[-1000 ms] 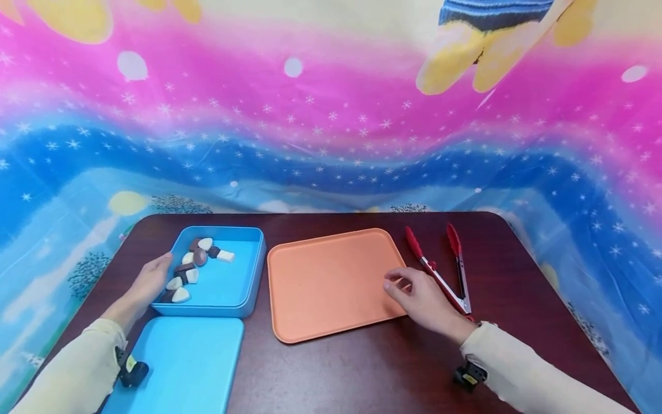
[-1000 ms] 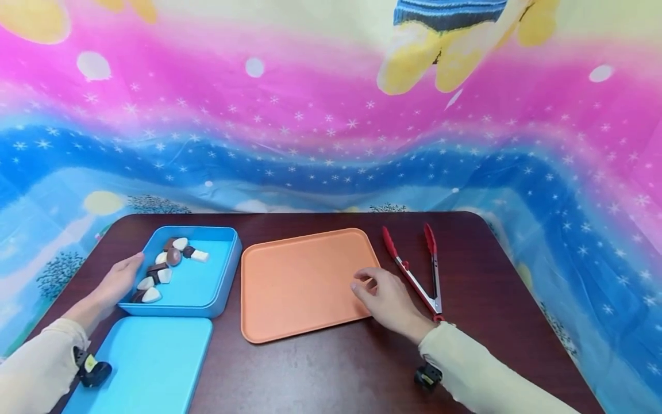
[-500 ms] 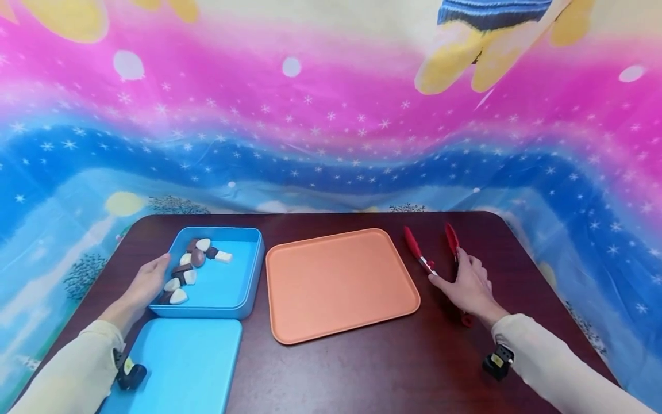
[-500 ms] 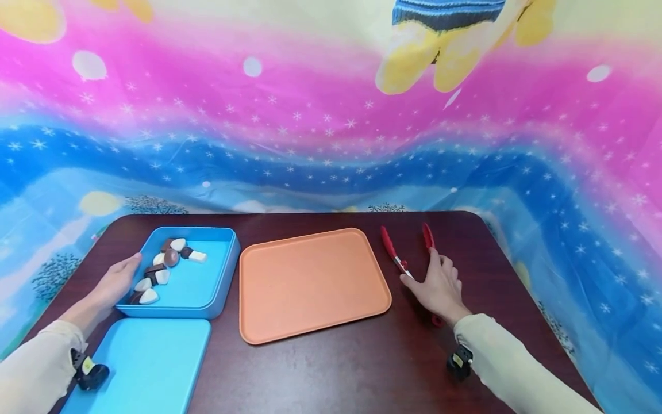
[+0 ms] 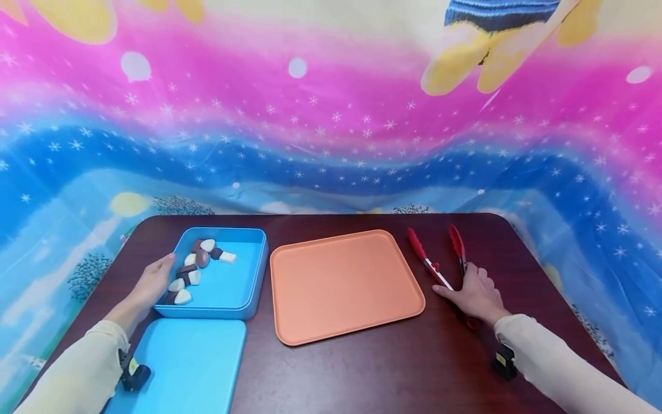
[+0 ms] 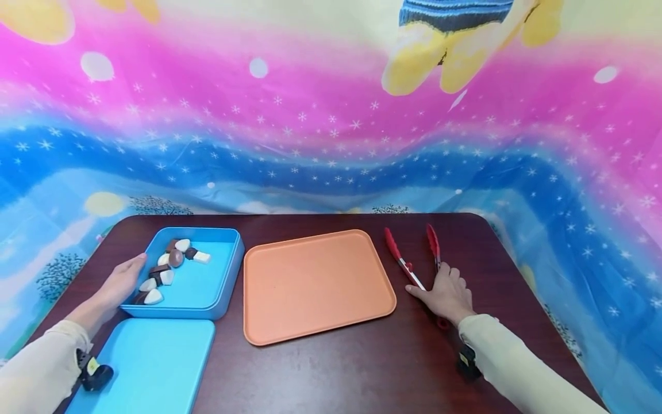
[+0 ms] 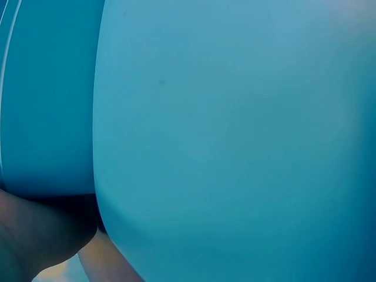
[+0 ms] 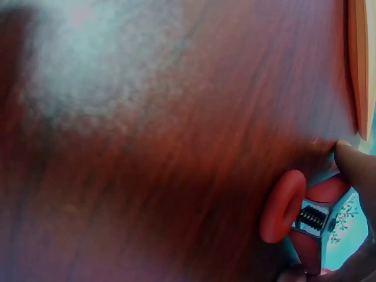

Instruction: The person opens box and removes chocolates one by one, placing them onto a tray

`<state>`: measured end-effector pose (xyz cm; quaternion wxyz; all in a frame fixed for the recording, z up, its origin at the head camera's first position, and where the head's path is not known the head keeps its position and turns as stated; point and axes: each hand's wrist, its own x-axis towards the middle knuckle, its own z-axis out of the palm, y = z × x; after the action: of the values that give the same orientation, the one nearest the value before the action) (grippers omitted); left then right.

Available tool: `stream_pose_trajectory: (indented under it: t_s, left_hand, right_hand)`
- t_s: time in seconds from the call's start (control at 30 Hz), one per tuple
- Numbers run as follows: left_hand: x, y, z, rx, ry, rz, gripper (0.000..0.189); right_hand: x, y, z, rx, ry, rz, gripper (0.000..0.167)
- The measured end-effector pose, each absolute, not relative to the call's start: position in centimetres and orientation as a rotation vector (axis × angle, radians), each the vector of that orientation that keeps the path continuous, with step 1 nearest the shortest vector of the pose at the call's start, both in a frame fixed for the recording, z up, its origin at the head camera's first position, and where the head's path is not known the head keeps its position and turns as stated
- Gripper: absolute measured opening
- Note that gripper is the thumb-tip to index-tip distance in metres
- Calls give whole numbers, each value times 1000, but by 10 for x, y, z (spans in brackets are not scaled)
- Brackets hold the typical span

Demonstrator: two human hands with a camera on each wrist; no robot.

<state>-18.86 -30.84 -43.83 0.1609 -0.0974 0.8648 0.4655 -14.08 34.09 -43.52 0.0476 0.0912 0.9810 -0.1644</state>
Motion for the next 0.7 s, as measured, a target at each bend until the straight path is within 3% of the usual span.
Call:
stream_pose_trajectory:
  t_s: [0.57,0.7]
  left_hand:
    - [-190,-309,-442,-264,2462,1336,82]
    - [-190,-309,-441,-262,2465,1341,83]
  right_hand:
    - [-142,357,-429,271,3139,-712,77]
    - [-141,348,-419,287,3149,-799,79]
